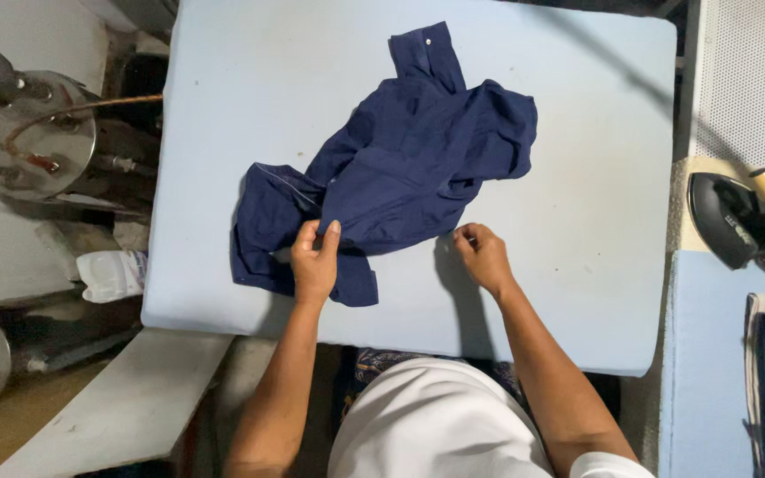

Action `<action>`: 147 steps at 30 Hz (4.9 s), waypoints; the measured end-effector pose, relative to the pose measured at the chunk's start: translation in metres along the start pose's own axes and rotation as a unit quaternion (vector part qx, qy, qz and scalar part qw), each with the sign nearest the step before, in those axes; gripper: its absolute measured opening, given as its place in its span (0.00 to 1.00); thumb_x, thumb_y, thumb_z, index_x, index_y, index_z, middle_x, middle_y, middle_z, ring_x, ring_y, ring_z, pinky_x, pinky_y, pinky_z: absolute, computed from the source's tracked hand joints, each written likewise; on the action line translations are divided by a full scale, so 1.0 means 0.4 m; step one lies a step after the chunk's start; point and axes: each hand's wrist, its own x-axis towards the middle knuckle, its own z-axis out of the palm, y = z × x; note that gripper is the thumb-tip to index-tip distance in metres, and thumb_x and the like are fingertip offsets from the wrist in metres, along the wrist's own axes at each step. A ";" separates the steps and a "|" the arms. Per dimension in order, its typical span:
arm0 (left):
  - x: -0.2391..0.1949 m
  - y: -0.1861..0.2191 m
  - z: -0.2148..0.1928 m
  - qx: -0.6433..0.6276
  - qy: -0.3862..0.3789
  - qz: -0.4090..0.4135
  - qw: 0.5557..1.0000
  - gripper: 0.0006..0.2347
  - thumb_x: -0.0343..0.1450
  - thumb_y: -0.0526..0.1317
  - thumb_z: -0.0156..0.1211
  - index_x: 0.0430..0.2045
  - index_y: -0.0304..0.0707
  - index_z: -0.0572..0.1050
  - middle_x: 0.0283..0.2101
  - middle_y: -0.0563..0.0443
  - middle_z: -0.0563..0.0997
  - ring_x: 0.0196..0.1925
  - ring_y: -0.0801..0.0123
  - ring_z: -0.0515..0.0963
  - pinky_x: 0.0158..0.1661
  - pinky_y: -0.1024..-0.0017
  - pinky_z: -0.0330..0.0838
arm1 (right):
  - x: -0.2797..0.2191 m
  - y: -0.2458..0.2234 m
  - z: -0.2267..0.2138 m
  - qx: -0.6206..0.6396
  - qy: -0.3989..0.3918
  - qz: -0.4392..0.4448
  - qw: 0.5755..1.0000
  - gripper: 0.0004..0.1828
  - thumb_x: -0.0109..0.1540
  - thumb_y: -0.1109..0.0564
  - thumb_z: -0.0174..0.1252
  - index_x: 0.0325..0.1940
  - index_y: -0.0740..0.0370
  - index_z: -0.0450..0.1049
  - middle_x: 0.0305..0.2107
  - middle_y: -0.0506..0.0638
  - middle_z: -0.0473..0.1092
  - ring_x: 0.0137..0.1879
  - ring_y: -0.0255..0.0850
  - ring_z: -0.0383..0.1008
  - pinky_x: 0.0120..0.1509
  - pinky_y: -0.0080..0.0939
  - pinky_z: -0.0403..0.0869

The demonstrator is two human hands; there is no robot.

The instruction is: The person picks a light-colored sweater and a blue long-sleeved shirt from a basin, then spreads, folds, and irons them on a table.

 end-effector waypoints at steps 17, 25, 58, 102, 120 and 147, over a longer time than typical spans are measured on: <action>-0.001 0.108 -0.097 0.119 0.034 0.068 0.990 0.11 0.76 0.43 0.64 0.40 0.32 0.76 0.18 0.50 0.66 0.22 0.76 0.63 0.25 0.71 0.60 | 0.047 -0.104 -0.105 -0.227 0.062 -0.278 0.931 0.12 0.54 0.61 0.67 0.42 0.60 0.79 0.54 0.58 0.68 0.57 0.56 0.69 0.60 0.53 0.72; 0.034 0.100 -0.095 0.053 0.031 0.134 0.989 0.11 0.81 0.44 0.55 0.41 0.33 0.73 0.30 0.54 0.75 0.32 0.78 0.71 0.35 0.74 0.69 | -0.179 -0.253 -0.332 -0.093 0.001 -0.356 0.930 0.08 0.57 0.60 0.63 0.39 0.61 0.76 0.48 0.50 0.76 0.58 0.50 0.73 0.64 0.49 0.70; -0.165 0.268 -0.186 -0.065 -0.152 -0.017 0.986 0.09 0.78 0.42 0.56 0.39 0.34 0.75 0.31 0.63 0.72 0.33 0.84 0.67 0.35 0.81 0.66 | 0.050 0.020 0.058 -0.231 -0.358 -0.033 0.904 0.25 0.60 0.52 0.59 0.61 0.58 0.73 0.47 0.58 0.78 0.54 0.50 0.78 0.62 0.44 0.73; -0.120 -0.226 -0.037 0.069 -0.082 -0.269 0.957 0.14 0.71 0.45 0.66 0.25 0.31 0.75 0.22 0.51 0.76 0.22 0.70 0.71 0.24 0.69 0.65 | -0.134 0.200 -0.206 -0.233 0.061 0.005 0.971 0.24 0.61 0.49 0.66 0.58 0.59 0.72 0.46 0.62 0.69 0.48 0.59 0.75 0.51 0.54 0.76; 0.031 -0.139 -0.274 0.326 0.034 0.136 0.935 0.21 0.78 0.41 0.65 0.62 0.27 0.70 0.62 0.32 0.72 0.64 0.42 0.73 0.64 0.54 0.68 | -0.252 0.137 -0.237 -0.071 0.084 0.132 0.985 0.19 0.65 0.54 0.59 0.60 0.61 0.75 0.51 0.58 0.76 0.50 0.47 0.79 0.57 0.45 0.78; -0.120 -0.285 -0.194 0.249 0.112 0.020 0.962 0.13 0.69 0.42 0.70 0.37 0.31 0.77 0.39 0.41 0.79 0.44 0.54 0.78 0.48 0.58 0.72 | -0.024 0.450 -0.507 -0.041 0.176 0.044 0.983 0.13 0.66 0.56 0.67 0.49 0.65 0.75 0.38 0.49 0.74 0.42 0.36 0.73 0.48 0.37 0.73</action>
